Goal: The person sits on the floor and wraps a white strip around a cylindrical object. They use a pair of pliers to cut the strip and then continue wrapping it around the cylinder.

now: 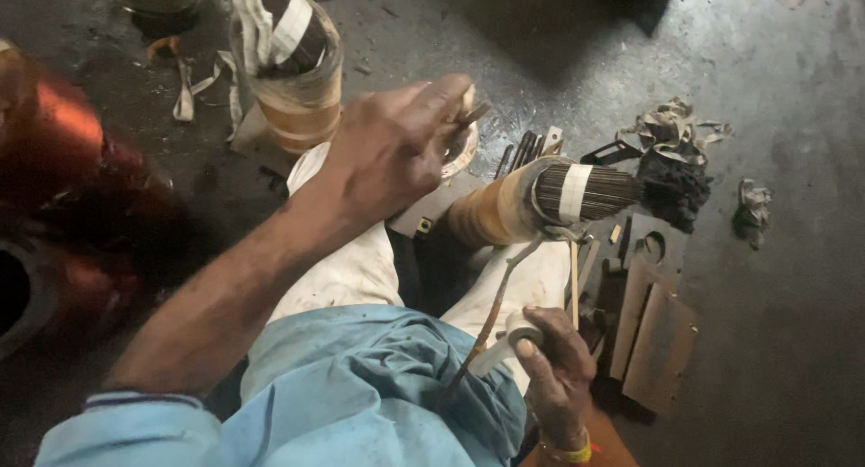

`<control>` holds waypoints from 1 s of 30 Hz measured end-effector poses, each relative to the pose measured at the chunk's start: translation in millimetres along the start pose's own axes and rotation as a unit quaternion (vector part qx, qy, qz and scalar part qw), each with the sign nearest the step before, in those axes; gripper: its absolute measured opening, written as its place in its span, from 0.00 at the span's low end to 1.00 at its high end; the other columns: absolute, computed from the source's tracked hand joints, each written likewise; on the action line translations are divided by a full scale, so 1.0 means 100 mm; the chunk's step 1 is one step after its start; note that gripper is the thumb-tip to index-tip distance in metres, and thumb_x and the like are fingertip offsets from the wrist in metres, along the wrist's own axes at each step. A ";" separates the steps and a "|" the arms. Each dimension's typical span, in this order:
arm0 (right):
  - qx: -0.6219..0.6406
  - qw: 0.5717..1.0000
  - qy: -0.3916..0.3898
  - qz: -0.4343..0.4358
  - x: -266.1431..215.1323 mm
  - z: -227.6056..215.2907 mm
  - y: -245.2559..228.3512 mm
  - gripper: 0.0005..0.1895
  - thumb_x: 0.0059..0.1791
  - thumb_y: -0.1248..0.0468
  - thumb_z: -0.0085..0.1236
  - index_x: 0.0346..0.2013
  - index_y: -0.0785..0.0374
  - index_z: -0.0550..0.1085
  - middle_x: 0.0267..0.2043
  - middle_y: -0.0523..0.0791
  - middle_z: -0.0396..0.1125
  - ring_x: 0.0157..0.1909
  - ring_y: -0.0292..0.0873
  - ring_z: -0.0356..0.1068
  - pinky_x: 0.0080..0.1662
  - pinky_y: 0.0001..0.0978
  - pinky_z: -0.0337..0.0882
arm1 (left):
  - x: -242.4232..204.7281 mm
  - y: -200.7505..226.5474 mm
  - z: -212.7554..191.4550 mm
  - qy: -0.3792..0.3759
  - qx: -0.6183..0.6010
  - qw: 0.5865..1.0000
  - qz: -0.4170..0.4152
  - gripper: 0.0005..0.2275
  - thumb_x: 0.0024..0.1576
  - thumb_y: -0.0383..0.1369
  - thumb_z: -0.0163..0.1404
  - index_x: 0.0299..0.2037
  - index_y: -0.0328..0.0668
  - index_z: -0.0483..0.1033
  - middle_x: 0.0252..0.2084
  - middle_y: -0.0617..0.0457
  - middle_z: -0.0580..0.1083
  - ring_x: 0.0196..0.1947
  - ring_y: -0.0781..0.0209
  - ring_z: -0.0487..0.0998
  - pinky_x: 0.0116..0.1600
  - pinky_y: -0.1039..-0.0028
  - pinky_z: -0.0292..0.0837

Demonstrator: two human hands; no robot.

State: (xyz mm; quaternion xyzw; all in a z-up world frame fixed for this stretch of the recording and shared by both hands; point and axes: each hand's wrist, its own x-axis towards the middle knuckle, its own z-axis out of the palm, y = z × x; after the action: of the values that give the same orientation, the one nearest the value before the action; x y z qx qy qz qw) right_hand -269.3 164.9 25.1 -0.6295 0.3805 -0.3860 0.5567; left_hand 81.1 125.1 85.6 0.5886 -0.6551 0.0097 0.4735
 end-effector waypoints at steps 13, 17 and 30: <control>-0.113 0.992 -0.048 -0.008 -0.17 0.17 0.00 0.15 0.49 0.67 0.59 0.48 0.72 0.75 0.41 0.48 0.71 0.40 0.39 0.71 0.42 0.28 0.71 | 0.37 0.10 -0.19 -0.067 -0.289 0.889 -0.348 0.12 0.60 0.26 0.52 0.52 0.43 0.81 0.34 0.52 0.81 0.21 0.69 0.73 0.22 0.78 0.68; -0.138 0.989 -0.039 -0.044 -0.17 0.16 0.00 0.15 0.49 0.66 0.60 0.48 0.71 0.75 0.38 0.47 0.72 0.37 0.38 0.72 0.39 0.27 0.71 | 0.59 0.00 -0.32 -0.116 -0.381 0.854 -0.335 0.10 0.57 0.23 0.49 0.44 0.31 0.82 0.32 0.48 0.81 0.23 0.68 0.78 0.28 0.77 0.75; -0.122 0.992 -0.011 0.007 -0.12 0.29 0.06 0.17 0.48 0.65 0.58 0.49 0.72 0.74 0.37 0.47 0.71 0.36 0.40 0.76 0.38 0.29 0.75 | 0.35 -0.16 -0.39 -0.060 -0.069 0.977 0.192 0.18 0.62 0.35 0.56 0.61 0.39 0.73 0.62 0.36 0.72 0.60 0.41 0.75 0.64 0.60 0.74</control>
State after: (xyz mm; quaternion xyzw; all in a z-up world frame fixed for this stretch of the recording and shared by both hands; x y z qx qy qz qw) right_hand -248.8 187.3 16.3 -0.6942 0.4234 -0.3257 0.4823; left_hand 121.9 115.6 120.5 0.4170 -0.7824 0.0196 0.4621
